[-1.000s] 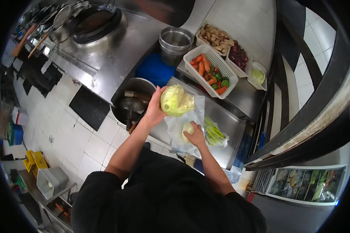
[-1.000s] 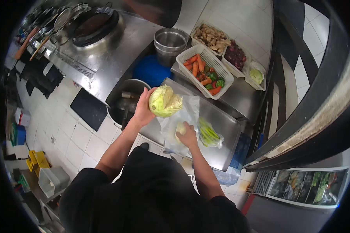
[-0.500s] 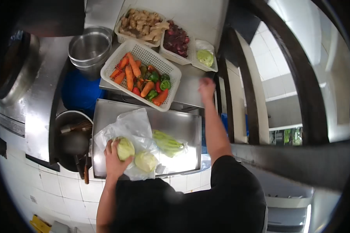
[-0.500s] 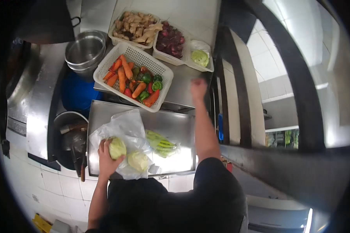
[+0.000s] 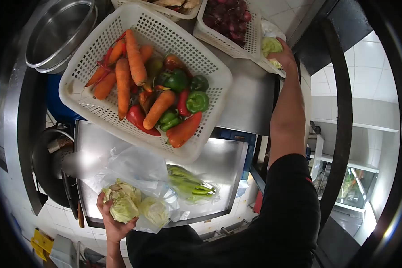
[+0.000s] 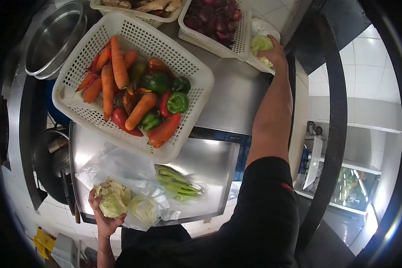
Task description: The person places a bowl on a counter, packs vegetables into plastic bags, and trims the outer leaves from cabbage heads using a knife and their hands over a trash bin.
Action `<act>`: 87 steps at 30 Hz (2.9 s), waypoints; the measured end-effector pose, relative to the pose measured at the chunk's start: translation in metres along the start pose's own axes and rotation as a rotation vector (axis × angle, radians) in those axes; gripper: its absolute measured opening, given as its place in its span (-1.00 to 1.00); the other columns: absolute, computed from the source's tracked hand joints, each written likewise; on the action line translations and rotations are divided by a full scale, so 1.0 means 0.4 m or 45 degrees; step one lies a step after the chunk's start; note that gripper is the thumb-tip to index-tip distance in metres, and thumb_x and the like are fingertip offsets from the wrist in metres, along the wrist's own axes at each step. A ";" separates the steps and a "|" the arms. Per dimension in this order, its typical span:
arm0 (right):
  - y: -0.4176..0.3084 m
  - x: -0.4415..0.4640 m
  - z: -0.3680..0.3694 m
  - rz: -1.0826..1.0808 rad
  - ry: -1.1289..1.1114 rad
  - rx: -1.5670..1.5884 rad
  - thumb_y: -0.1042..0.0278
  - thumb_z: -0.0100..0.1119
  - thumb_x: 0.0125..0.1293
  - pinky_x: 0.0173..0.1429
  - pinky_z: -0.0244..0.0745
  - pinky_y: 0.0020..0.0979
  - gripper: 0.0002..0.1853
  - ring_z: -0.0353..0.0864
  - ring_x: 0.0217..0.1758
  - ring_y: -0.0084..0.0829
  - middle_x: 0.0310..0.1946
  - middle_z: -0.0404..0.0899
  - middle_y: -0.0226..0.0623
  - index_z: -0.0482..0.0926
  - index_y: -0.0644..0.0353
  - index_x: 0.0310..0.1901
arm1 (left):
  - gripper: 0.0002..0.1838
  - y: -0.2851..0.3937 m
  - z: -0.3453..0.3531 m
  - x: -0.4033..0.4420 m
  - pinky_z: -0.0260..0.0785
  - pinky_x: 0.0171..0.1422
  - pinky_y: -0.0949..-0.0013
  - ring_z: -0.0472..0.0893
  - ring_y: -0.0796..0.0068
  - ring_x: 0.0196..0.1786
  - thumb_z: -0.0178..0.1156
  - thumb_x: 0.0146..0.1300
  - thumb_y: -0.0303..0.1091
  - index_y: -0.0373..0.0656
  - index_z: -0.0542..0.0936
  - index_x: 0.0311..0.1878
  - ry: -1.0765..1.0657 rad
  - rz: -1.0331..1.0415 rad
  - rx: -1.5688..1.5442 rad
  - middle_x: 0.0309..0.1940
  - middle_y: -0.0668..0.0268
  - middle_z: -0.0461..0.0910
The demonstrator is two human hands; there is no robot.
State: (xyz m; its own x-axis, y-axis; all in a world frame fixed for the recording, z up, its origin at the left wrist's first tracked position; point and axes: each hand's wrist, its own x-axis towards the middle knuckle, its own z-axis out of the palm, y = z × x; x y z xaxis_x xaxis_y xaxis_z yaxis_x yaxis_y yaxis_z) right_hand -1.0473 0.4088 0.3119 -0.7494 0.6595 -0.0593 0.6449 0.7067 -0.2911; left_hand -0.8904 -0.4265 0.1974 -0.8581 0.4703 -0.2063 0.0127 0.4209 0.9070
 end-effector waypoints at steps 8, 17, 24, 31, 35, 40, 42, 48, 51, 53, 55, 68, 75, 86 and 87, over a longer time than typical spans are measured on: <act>-0.012 -0.178 -0.067 0.143 0.259 1.106 0.40 0.48 0.12 0.04 0.66 -0.25 -0.24 0.71 0.11 -0.30 0.19 0.63 -0.22 0.49 0.14 0.43 | 0.11 0.007 -0.011 0.021 0.24 0.54 -0.25 0.18 -0.36 0.56 0.70 -0.22 -0.16 0.07 0.26 0.44 -0.061 0.026 0.033 0.54 -0.16 0.09; -0.267 -0.576 0.083 -0.129 0.257 2.500 -0.42 0.08 0.26 0.12 0.59 0.06 -0.14 0.57 0.27 -0.01 0.36 0.49 -0.06 0.39 0.02 0.45 | 0.10 0.042 -0.056 0.032 0.18 0.58 -0.23 0.17 -0.33 0.57 0.69 -0.13 -0.10 -0.03 0.30 0.49 -0.129 0.129 0.037 0.58 -0.17 0.07; -0.685 -0.921 0.197 -0.275 -0.574 2.783 -0.44 -0.06 0.42 0.38 0.53 0.14 -0.21 0.57 0.38 -0.03 0.42 0.50 -0.21 0.39 -0.06 0.49 | -0.25 0.139 -0.218 -0.038 0.31 0.49 0.09 0.38 0.03 0.51 0.47 0.22 -0.35 -0.15 0.41 0.47 0.233 0.191 -0.178 0.46 0.02 0.38; -1.206 -1.462 0.335 0.122 -1.239 2.630 -0.40 -0.19 0.52 0.49 0.46 0.05 -0.22 0.54 0.43 -0.03 0.45 0.48 -0.14 0.41 0.05 0.49 | -0.21 0.184 -0.449 -0.206 0.42 0.39 0.17 0.47 0.28 0.45 0.23 0.49 0.15 -0.12 0.26 0.59 0.232 0.241 -1.389 0.48 0.14 0.37; -1.479 -1.784 0.428 -0.023 -1.735 2.137 -0.36 -0.21 0.54 0.50 0.42 0.02 -0.25 0.58 0.37 -0.18 0.36 0.57 -0.18 0.42 0.08 0.47 | 0.05 0.045 -0.634 -0.448 0.25 0.60 0.04 0.31 0.21 0.59 0.14 0.39 0.43 -0.16 0.10 0.65 0.511 0.446 -1.480 0.59 0.14 0.24; -1.756 -2.231 0.451 -0.563 -2.479 1.342 -0.37 -0.30 0.60 -0.50 0.60 -0.35 -0.29 0.77 -0.27 -0.34 -0.11 0.75 -0.26 0.51 0.12 0.29 | -0.06 -0.077 -0.823 -0.938 0.52 0.39 0.05 0.60 0.20 0.35 -0.11 0.44 0.53 -0.13 0.34 0.53 0.964 0.362 -1.859 0.37 0.15 0.54; -1.830 -2.363 0.460 -0.720 -2.548 0.986 -0.44 -0.39 0.60 -0.60 0.52 -0.40 -0.22 0.73 -0.47 -0.31 -0.26 0.75 -0.21 0.52 0.16 0.26 | -0.06 -0.088 -0.851 -1.072 0.52 0.37 0.05 0.61 0.21 0.33 -0.10 0.43 0.54 -0.12 0.36 0.52 1.180 0.432 -1.873 0.35 0.16 0.56; -1.991 -2.644 0.534 -0.976 -2.709 0.626 -0.42 -0.39 0.62 -0.50 0.62 -0.30 -0.19 0.76 -0.40 -0.17 -0.22 0.72 -0.05 0.47 0.29 0.23 | -0.07 -0.168 -0.924 -1.339 0.46 0.42 -0.04 0.59 0.12 0.35 -0.12 0.45 0.52 -0.12 0.37 0.51 1.559 0.719 -2.078 0.38 0.13 0.54; -2.076 -2.679 0.557 -1.016 -2.583 0.517 -0.48 -0.30 0.57 -0.42 0.65 -0.27 -0.09 0.78 -0.32 -0.12 -0.06 0.68 0.02 0.34 0.39 0.39 | -0.07 -0.245 -0.964 -1.391 0.31 0.55 -0.23 0.52 0.03 0.44 -0.07 0.43 0.52 -0.04 0.33 0.57 1.621 0.902 -2.186 0.46 0.13 0.47; -2.155 -2.680 0.654 -1.076 -2.471 0.622 -0.28 -0.09 0.62 -0.27 0.71 -0.32 -0.25 0.76 -0.24 -0.26 -0.01 0.65 0.05 0.37 0.37 0.39 | -0.06 -0.300 -0.999 -1.443 0.30 0.50 -0.33 0.51 0.00 0.45 -0.04 0.39 0.54 0.01 0.32 0.58 1.648 0.910 -2.245 0.49 0.15 0.44; -2.227 -2.657 0.746 -1.334 -2.094 0.540 -0.15 -0.02 0.63 -0.29 0.64 -0.41 -0.41 0.69 -0.30 -0.43 -0.09 0.67 -0.12 0.50 0.32 0.26 | -0.05 -0.357 -1.020 -1.463 0.26 0.51 -0.33 0.46 0.01 0.48 -0.02 0.35 0.56 0.07 0.31 0.59 1.746 0.927 -2.212 0.52 0.18 0.40; -2.699 -3.561 0.988 -2.828 -2.143 0.008 0.10 0.27 0.41 0.12 0.60 -0.23 -0.59 0.76 -0.01 -0.12 -0.12 0.75 0.07 0.67 0.40 -0.05 | 0.03 -0.475 -1.029 -1.791 0.27 0.59 -0.13 0.46 0.06 0.49 0.04 0.31 0.59 -0.04 0.33 0.58 2.696 1.199 -1.878 0.50 0.14 0.44; -2.653 -4.218 1.135 -3.321 -1.946 -0.062 0.19 0.28 0.35 0.27 0.52 0.03 -0.53 0.61 0.18 0.19 0.06 0.62 0.24 0.54 0.31 0.18 | -0.01 -0.632 -1.180 -2.014 0.32 0.56 -0.11 0.47 0.08 0.48 0.00 0.34 0.57 -0.03 0.35 0.57 3.049 1.176 -1.802 0.48 0.16 0.46; -2.539 -4.558 1.406 -3.750 -1.717 -0.046 0.58 0.11 0.25 0.05 0.66 -0.05 -0.68 0.73 -0.02 0.08 -0.04 0.65 0.25 0.51 0.48 0.04 | -0.17 -0.752 -1.448 -2.269 0.40 0.48 -0.23 0.51 -0.01 0.43 -0.14 0.48 0.44 0.02 0.35 0.56 3.205 0.825 -1.885 0.47 0.18 0.45; -2.570 -4.566 1.371 -3.579 -1.872 -0.156 0.52 0.13 0.29 0.07 0.66 -0.04 -0.66 0.71 0.00 0.16 -0.03 0.64 0.25 0.49 0.50 0.06 | -0.16 -0.791 -1.451 -2.275 0.43 0.44 -0.21 0.53 0.01 0.39 -0.14 0.47 0.45 0.02 0.37 0.55 3.261 0.863 -1.979 0.44 0.21 0.48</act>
State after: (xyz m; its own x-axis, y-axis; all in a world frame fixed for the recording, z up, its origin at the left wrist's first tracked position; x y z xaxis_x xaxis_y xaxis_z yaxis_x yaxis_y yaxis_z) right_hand -0.4240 -1.6628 0.1955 0.7807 -0.6249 -0.0104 -0.4961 -0.6095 -0.6185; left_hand -0.4117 -1.4380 0.3111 0.2623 -0.7951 -0.5468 0.9119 0.0189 0.4099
